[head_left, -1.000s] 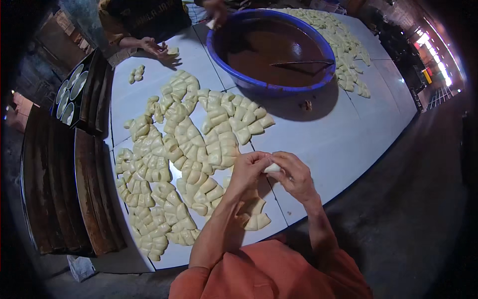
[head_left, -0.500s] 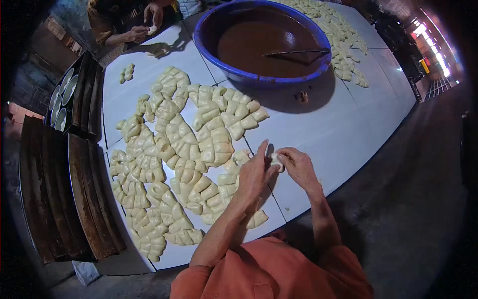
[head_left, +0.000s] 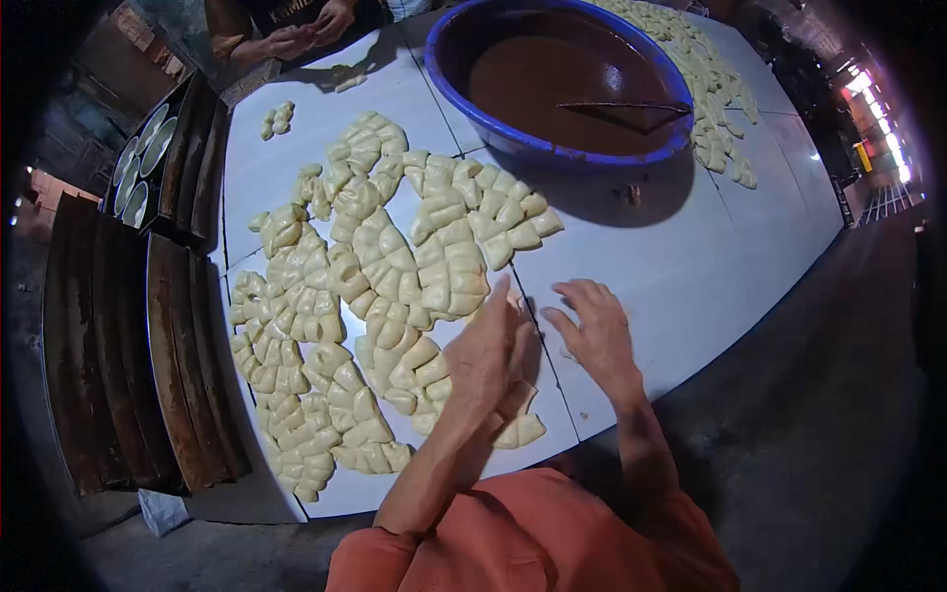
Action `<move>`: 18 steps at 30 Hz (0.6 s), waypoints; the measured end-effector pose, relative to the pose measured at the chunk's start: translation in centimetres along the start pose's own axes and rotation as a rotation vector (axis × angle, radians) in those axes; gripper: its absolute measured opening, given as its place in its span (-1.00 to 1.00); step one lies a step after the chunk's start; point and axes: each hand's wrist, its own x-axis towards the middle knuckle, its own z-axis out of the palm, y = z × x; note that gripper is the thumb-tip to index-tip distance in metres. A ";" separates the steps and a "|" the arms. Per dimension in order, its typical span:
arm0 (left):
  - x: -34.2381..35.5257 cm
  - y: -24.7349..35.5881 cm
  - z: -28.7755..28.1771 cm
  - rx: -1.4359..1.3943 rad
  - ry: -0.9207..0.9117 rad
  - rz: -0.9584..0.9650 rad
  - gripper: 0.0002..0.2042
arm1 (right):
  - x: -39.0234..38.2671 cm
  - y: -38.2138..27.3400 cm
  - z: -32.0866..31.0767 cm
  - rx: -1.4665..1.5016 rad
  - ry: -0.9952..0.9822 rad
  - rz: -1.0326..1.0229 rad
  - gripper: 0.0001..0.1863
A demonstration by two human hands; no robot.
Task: The person prepares pastries by hand by scooping a chocolate filling into pieces of dough, rolling and pinching them closed, and placing the filled dough units into round baking pans on a stacked rack.
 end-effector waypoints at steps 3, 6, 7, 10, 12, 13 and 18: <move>-0.6 -2.3 -1.0 0.073 0.129 0.004 -0.41 | 2.3 -2.2 2.3 -0.039 -0.070 -0.109 -0.65; -0.8 -2.1 -1.2 0.089 0.112 -0.097 -0.54 | 3.2 -1.1 5.3 -0.006 -0.192 -0.283 -0.69; -0.7 -2.3 -1.4 0.088 0.118 -0.097 -0.54 | 3.0 -0.5 5.0 -0.007 -0.191 -0.288 -0.69; -0.6 -3.2 -1.5 0.122 0.063 -0.101 -0.63 | 2.8 0.7 2.7 0.543 -0.220 0.299 -0.74; -0.5 -3.5 -1.3 0.131 0.059 -0.089 -0.64 | 1.9 1.6 0.7 0.803 -0.219 0.423 -0.75; -0.4 -3.5 -1.4 0.145 0.049 -0.080 -0.66 | 1.4 1.8 -0.3 1.070 -0.216 0.551 -0.76; 0.5 -3.1 -1.6 0.166 0.061 -0.089 -0.68 | -0.6 3.4 -3.8 1.615 0.250 0.368 -0.70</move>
